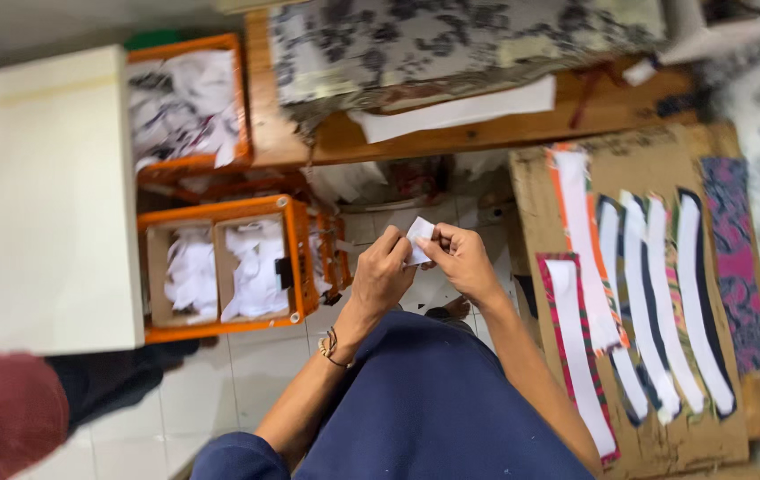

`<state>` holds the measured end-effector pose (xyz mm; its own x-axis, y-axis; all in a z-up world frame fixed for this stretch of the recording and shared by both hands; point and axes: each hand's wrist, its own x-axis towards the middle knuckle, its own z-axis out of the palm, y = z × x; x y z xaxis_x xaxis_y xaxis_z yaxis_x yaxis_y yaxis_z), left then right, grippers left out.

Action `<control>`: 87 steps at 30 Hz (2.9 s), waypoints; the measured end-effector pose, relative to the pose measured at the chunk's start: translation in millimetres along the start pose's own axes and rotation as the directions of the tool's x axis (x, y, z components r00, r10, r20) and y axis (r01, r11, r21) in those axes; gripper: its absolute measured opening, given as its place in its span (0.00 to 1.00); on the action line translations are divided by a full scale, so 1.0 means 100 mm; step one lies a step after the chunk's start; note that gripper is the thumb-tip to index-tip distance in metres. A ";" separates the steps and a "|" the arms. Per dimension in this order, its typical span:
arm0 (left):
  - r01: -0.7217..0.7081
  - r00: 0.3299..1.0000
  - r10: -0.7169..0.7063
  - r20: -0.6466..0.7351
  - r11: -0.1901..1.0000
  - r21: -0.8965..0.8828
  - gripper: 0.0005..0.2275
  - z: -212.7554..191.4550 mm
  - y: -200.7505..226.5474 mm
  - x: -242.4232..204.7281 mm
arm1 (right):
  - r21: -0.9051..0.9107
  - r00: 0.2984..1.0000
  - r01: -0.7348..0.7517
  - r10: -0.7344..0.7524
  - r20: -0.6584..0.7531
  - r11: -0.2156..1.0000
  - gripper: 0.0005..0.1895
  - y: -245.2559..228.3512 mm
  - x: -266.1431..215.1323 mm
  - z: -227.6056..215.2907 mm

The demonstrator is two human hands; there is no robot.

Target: The person assembles fabric parts by placing white fabric strips onto patterned fabric pieces on a cardboard surface. They repeatedly pick up strips, align them, and press them down, occasionally adjusting the cardboard or moving to a nearby machine.

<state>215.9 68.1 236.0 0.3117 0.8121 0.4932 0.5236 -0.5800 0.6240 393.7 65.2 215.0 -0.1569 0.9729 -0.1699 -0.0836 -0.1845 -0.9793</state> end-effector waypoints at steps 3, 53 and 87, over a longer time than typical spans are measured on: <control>-0.012 0.997 0.015 0.073 0.999 -0.034 0.11 0.30 0.26 0.09 | 0.074 0.995 -0.038 0.045 -0.089 0.997 0.08 0.16 -0.32 -0.50; -0.106 0.226 0.122 0.966 0.989 -0.100 0.11 5.21 1.08 -0.20 | 0.201 -0.138 -0.134 0.182 -0.973 0.970 0.11 2.62 -2.07 -3.07; 0.006 0.191 0.317 0.929 0.946 -0.324 0.14 4.78 1.68 -0.73 | 0.641 0.311 0.400 0.561 -0.767 0.655 0.15 1.96 -3.15 -2.46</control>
<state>660.1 -58.1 15.9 0.9622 0.0306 -0.2707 0.2402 -0.5646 0.7896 668.9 -243.5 49.1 0.6593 0.3066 -0.6866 -0.7484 0.1791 -0.6386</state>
